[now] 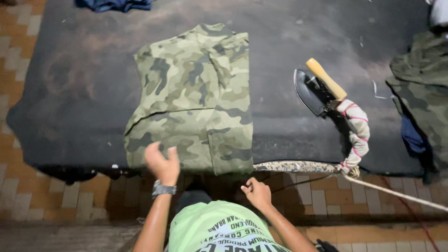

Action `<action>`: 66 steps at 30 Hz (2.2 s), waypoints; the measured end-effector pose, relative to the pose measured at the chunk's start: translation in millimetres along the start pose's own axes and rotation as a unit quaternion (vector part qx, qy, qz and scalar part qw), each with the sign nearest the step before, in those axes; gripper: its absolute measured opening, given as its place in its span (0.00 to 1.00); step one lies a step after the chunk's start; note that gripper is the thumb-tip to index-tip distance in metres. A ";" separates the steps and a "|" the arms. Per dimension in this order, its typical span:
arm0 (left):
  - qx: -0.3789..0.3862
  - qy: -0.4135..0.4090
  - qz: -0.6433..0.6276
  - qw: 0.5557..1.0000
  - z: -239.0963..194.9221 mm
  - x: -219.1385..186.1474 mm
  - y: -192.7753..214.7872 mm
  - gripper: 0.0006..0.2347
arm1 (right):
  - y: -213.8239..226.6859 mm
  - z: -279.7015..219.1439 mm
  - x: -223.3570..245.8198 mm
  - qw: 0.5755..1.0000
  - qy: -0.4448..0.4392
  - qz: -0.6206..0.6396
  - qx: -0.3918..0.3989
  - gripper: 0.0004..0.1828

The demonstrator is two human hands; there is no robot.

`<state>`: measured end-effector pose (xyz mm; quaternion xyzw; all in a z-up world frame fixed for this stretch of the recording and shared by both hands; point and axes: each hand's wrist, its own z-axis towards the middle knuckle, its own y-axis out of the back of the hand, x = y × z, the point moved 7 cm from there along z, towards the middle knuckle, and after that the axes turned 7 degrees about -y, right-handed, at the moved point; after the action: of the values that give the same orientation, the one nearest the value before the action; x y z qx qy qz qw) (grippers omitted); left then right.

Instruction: The person irons several camouflage-patterned shirts on a dark ironing table. They fold each shirt, smooth it with their hands, and press it with a steam iron before stacking the finished items.

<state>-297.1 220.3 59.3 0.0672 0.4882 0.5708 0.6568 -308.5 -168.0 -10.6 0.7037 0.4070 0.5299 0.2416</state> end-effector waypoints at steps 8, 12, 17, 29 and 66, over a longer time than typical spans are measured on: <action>-0.081 0.360 -0.317 0.874 -96.9 175.1 -1.1 0.25 | 2.0 -18.2 120.0 0.951 0.288 0.037 0.108 0.12; -0.042 0.324 -0.363 0.872 -93.4 186.1 -7.6 0.17 | -9.5 -12.4 200.7 0.937 0.323 0.069 0.117 0.12; 0.248 0.329 -0.308 0.858 -79.6 147.7 20.2 0.10 | -33.6 -16.2 287.4 0.918 0.350 0.147 0.112 0.22; 0.257 0.298 -0.235 0.889 214.4 114.3 -72.7 0.13 | -103.3 6.9 293.4 0.967 0.092 0.172 0.166 0.16; 0.161 -0.220 0.064 0.960 87.3 -57.0 -61.8 0.23 | 93.2 55.4 189.4 0.933 0.218 -0.064 -0.281 0.17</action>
<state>-184.8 193.7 96.5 0.3272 0.4119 0.4966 0.6904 -206.5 -57.5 147.5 0.4472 0.3283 0.7462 0.3679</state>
